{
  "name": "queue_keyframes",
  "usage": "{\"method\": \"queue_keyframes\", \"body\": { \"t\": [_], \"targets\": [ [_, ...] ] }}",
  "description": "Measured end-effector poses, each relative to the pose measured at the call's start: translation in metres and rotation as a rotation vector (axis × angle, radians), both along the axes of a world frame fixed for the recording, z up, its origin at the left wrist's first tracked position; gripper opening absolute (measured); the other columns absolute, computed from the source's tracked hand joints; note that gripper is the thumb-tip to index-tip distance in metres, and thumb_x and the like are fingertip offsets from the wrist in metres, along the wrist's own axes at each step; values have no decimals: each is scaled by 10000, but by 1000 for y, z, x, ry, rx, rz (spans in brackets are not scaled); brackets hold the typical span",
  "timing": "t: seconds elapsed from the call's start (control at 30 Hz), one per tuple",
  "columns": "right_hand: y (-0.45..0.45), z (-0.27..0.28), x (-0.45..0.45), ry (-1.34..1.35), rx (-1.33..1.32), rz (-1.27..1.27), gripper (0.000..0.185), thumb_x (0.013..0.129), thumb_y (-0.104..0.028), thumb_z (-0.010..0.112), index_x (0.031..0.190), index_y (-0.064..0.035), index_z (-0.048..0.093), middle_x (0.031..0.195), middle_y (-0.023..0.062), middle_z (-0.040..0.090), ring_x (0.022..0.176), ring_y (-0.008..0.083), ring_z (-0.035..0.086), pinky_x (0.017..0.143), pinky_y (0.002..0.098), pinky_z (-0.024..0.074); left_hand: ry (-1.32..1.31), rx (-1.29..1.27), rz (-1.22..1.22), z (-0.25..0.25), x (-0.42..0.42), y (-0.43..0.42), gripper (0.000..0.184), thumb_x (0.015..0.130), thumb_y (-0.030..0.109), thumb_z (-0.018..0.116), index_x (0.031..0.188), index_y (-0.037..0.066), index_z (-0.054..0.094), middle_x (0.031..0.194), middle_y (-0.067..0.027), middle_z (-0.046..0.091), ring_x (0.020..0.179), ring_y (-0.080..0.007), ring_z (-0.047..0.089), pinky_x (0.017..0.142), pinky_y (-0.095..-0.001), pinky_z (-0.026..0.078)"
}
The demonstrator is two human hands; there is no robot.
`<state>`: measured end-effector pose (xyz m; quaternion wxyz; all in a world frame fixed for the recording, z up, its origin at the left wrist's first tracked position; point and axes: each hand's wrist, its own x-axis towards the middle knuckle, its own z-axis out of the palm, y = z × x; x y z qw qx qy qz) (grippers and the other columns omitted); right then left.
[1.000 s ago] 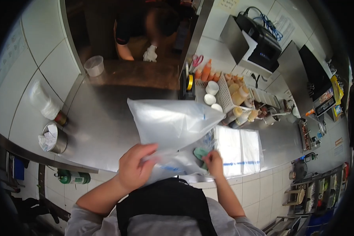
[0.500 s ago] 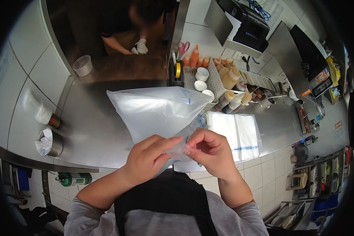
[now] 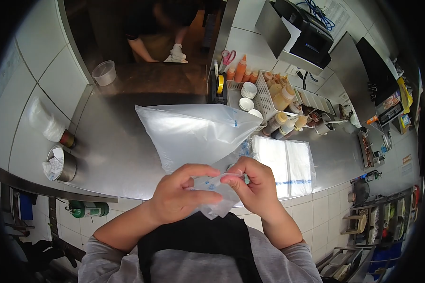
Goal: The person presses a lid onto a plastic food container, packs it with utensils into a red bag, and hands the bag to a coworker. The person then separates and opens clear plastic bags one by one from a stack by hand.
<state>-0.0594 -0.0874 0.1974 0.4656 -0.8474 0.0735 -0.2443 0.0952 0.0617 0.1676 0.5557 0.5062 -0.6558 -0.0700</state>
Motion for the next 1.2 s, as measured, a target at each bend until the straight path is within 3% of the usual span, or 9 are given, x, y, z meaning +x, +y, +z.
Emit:
{"method": "queue_keyframes", "body": {
  "t": [0.17,0.6,0.67,0.73,0.8,0.93,1.0,1.07,1.2],
  "targets": [
    [-6,-10,12,-153,-370,38,142,810,-119,729,783,-44,611,709,82,559,596,262,530,551,348,431,229,227,-213,6,0,3,308,749,-99,635,924,137,727,1248,-113,539,981,-213,624,802,-288,506],
    [-26,1,21,-225,-490,-81,207,830,-195,687,696,-59,604,705,64,593,709,264,566,647,348,464,193,218,-420,8,17,3,293,741,-81,676,920,145,725,1061,-44,627,856,-187,642,657,-312,518],
    [-27,9,18,-335,-227,-189,276,920,-248,602,736,-44,632,749,87,652,822,281,629,790,407,501,72,316,-557,8,27,11,263,767,-29,678,943,162,717,1016,17,654,852,-172,636,677,-306,508],
    [-35,9,3,-622,698,97,378,989,-301,519,747,-18,589,738,125,648,768,273,637,730,405,529,22,292,-567,10,46,16,258,789,18,690,983,185,719,964,53,682,867,-190,633,811,-354,488],
    [-66,11,-16,-607,1100,599,483,1004,-463,427,709,-80,436,598,36,460,560,142,508,479,285,439,-11,86,-571,17,63,22,154,837,81,660,919,204,707,972,56,672,934,-270,636,960,-445,429],
    [-63,-1,-1,-453,1076,475,388,930,-390,620,801,-37,520,737,71,513,577,130,503,494,270,437,625,-376,-1060,22,80,16,103,911,82,608,921,139,693,928,-80,678,864,-284,629,969,-445,427],
    [-63,9,35,-401,856,298,288,923,-313,657,869,-57,535,878,58,514,655,110,498,594,217,431,1399,-311,-690,38,71,33,77,932,82,593,961,97,664,876,-101,661,781,-212,633,833,-358,506],
    [-77,-9,59,-214,790,-12,135,948,-187,619,933,-66,561,913,7,564,781,64,524,659,200,436,1092,-104,169,35,87,11,69,926,71,601,983,74,639,848,-53,651,730,-138,620,693,-282,522],
    [-95,-100,91,-47,687,-147,63,982,-125,554,940,-83,574,809,-50,561,720,31,507,650,195,431,1281,164,133,-79,106,-20,132,871,13,648,1000,40,653,918,-25,677,790,-102,630,720,-251,524]
  ]
}}
